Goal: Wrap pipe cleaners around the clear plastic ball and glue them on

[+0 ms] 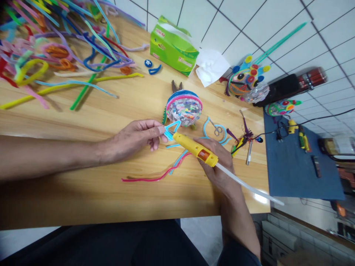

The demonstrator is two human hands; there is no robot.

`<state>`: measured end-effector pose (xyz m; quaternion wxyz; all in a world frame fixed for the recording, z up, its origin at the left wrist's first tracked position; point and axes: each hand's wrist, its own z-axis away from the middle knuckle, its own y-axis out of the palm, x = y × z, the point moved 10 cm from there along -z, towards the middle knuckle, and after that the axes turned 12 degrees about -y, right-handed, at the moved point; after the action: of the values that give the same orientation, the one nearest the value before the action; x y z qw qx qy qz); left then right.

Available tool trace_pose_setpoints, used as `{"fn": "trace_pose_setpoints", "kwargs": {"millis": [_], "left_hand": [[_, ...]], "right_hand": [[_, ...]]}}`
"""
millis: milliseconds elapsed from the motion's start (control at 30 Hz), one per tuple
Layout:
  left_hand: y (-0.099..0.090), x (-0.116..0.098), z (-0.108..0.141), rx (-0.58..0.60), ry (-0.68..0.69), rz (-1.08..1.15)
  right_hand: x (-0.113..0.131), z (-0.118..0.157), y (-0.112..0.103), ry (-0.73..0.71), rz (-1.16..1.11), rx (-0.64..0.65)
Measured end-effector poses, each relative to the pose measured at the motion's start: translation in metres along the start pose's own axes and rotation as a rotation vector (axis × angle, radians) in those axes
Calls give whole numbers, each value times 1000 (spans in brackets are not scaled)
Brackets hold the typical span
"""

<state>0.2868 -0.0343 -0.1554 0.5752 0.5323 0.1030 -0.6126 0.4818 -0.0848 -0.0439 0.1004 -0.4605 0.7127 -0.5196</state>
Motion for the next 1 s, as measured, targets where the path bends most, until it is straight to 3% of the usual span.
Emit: {"fn": "trace_pose_setpoints", "kwargs": {"millis": [1000], "left_hand": [[0, 0, 0, -14, -27, 10]], "right_hand": [[1, 1, 0, -10, -21, -4]]}}
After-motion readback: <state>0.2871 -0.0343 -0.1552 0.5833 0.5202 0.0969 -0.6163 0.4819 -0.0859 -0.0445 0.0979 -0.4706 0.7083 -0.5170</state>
